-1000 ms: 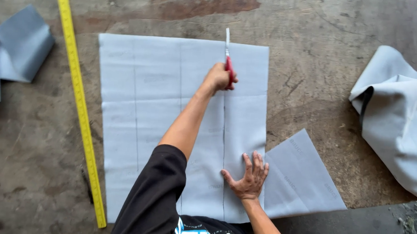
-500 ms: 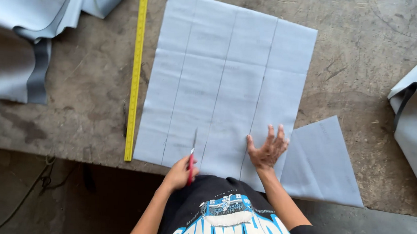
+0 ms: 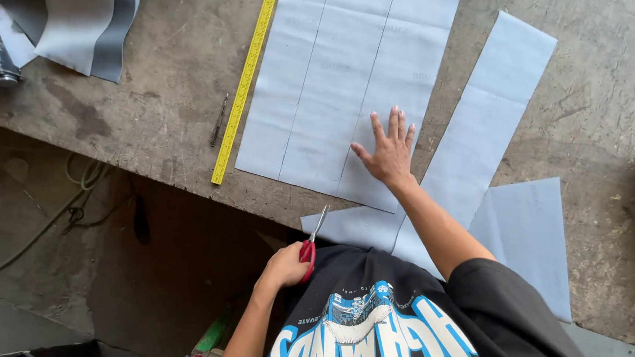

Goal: The person measures a large sheet of light gray fabric using a yellow tape measure and marks it with a pen. They then use red-handled scissors to cut the fabric along the marked lines into several long strips.

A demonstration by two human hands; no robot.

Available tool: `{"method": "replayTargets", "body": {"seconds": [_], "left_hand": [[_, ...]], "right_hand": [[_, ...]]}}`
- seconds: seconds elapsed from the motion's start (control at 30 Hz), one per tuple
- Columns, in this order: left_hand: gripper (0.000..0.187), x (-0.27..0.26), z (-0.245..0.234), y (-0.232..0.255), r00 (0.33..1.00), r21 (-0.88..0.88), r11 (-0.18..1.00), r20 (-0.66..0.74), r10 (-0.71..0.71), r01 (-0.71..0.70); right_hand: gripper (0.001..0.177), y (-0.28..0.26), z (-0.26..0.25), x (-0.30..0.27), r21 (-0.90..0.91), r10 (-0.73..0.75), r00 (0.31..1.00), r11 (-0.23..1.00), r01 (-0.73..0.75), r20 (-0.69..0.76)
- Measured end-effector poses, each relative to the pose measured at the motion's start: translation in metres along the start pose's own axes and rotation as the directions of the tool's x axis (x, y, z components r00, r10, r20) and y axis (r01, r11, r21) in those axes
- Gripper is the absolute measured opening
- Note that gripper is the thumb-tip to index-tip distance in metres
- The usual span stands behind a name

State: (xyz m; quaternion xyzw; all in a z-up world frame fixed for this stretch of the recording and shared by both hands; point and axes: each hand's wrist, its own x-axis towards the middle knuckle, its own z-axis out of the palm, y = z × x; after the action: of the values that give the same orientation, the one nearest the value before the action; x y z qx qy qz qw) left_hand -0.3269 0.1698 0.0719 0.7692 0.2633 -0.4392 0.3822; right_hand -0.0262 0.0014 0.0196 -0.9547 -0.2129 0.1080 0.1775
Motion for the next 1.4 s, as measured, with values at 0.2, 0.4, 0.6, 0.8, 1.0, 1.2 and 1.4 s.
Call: {"method": "replayTargets", "body": {"seconds": [0.2,0.4,0.6,0.8,1.0,1.2,1.4], "left_hand": [[0.036,0.013,0.0,0.045,0.998,-0.04,0.999,-0.061,0.019,-0.021],[0.033,0.024,0.001,0.066,0.994,-0.063,0.997,-0.111,0.025,-0.032],[0.037,0.004,-0.003,0.087,0.998,-0.286,0.956,-0.035,0.053,-0.06],[0.039,0.025,0.001,0.081,0.998,-0.375,0.925,0.002,0.062,-0.056],[0.029,0.02,0.0,0.086,0.998,-0.366,0.929,-0.032,0.051,-0.059],[0.026,0.003,-0.018,0.105,0.999,-0.297,0.954,-0.024,0.035,-0.041],[0.026,0.005,-0.03,0.113,0.999,-0.214,0.976,0.026,0.047,-0.04]], "right_hand": [[0.086,0.01,0.023,-0.084,0.053,-0.238,0.971,0.97,0.237,0.014],[0.062,0.009,0.048,-0.133,0.099,-0.315,0.948,0.943,0.319,-0.048],[0.033,0.001,0.043,-0.127,0.553,0.24,0.858,0.679,-0.482,0.454],[0.061,-0.016,0.055,-0.139,0.503,0.114,0.499,-0.011,-0.864,0.859],[0.028,-0.042,0.033,-0.12,0.619,0.194,0.59,-0.327,-0.714,0.784],[0.027,-0.04,0.047,-0.118,0.649,0.293,0.581,-0.292,-0.702,0.76],[0.031,-0.045,0.036,-0.118,0.674,0.333,0.592,-0.244,-0.697,0.734]]}}
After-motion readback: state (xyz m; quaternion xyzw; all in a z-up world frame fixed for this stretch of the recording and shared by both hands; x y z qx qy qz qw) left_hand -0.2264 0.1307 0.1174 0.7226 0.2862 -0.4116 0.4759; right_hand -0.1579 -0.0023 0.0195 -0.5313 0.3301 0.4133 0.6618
